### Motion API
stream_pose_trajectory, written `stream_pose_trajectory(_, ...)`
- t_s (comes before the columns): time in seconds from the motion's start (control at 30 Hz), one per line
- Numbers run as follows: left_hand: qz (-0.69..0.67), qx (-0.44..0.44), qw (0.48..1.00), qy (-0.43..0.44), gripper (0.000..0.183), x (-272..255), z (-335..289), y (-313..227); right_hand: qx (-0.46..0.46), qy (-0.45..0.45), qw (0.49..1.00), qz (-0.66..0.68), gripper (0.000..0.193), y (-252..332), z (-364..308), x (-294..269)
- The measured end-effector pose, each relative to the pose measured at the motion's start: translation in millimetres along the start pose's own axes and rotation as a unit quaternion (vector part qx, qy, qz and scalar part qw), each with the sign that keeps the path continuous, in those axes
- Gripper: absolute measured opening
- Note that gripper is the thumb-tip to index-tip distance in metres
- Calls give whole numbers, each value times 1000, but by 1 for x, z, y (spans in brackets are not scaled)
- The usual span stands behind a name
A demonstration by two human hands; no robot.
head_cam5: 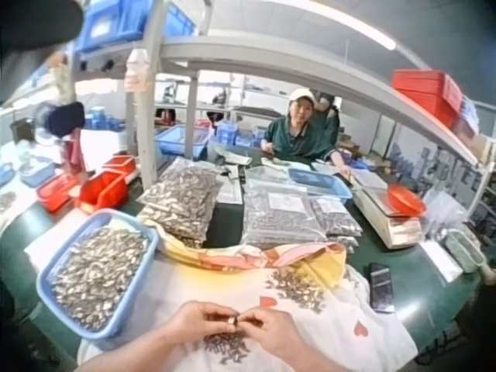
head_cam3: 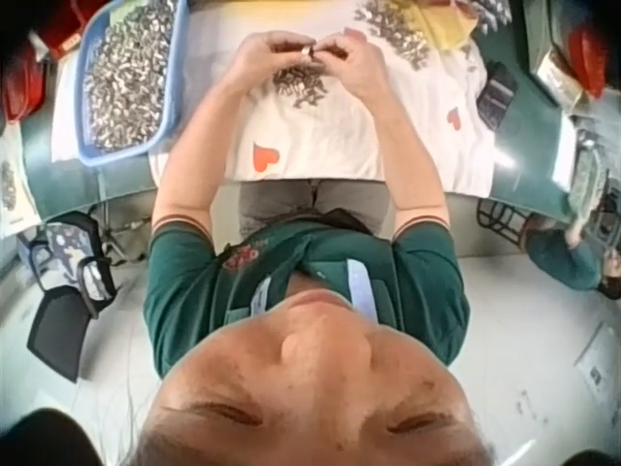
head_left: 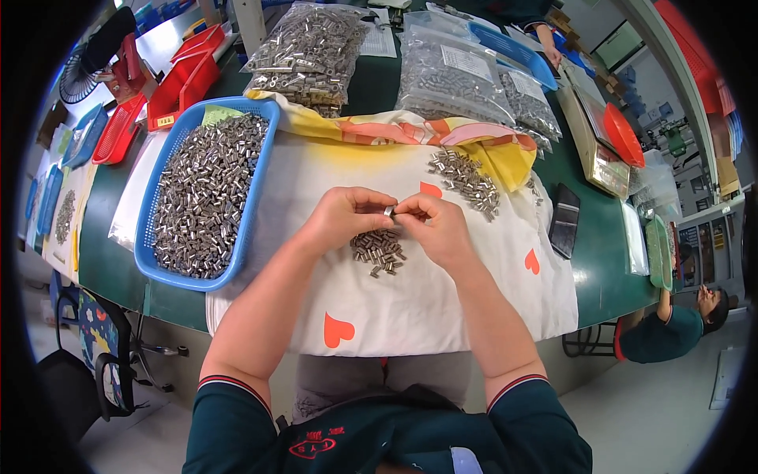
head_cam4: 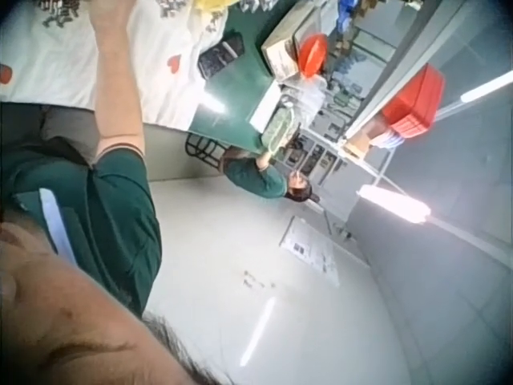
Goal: Sorting and inspecting small metal hardware components at a workbench.
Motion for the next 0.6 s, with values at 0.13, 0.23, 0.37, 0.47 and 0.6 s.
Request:
stream_pose_trajectory(0.13, 18, 15, 1000, 13, 27, 1, -3, 1, -16, -48, 998, -42, 12, -8, 11, -14)
stream_pose_trajectory(0.23, 66, 5, 998, 20, 28, 4, -5, -2, -19, -118, 977, -175, 13, -17, 37, -41)
stream_pose_trajectory(0.37, 35, 8, 998, 49, 28, 4, -3, 0, -130, -123, 884, -431, 10, -24, 58, -35)
stream_pose_trajectory(0.47, 3, 10, 999, 40, 27, 3, -2, -3, -97, -126, 877, -453, 7, -32, 66, -35)
stream_pose_trajectory(0.6, -16, 23, 999, 23, 27, -1, 3, 5, -134, -115, 869, -463, 7, -21, 56, -27)
Point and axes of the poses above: each hand's wrist, its own z-axis towards the middle knuckle, its own x-axis out of the palm, y = z × x, the point moved 3 cm from there along z, towards the middle knuckle, and after that the axes turned 2 degrees about -z, right-handed, at the moved point
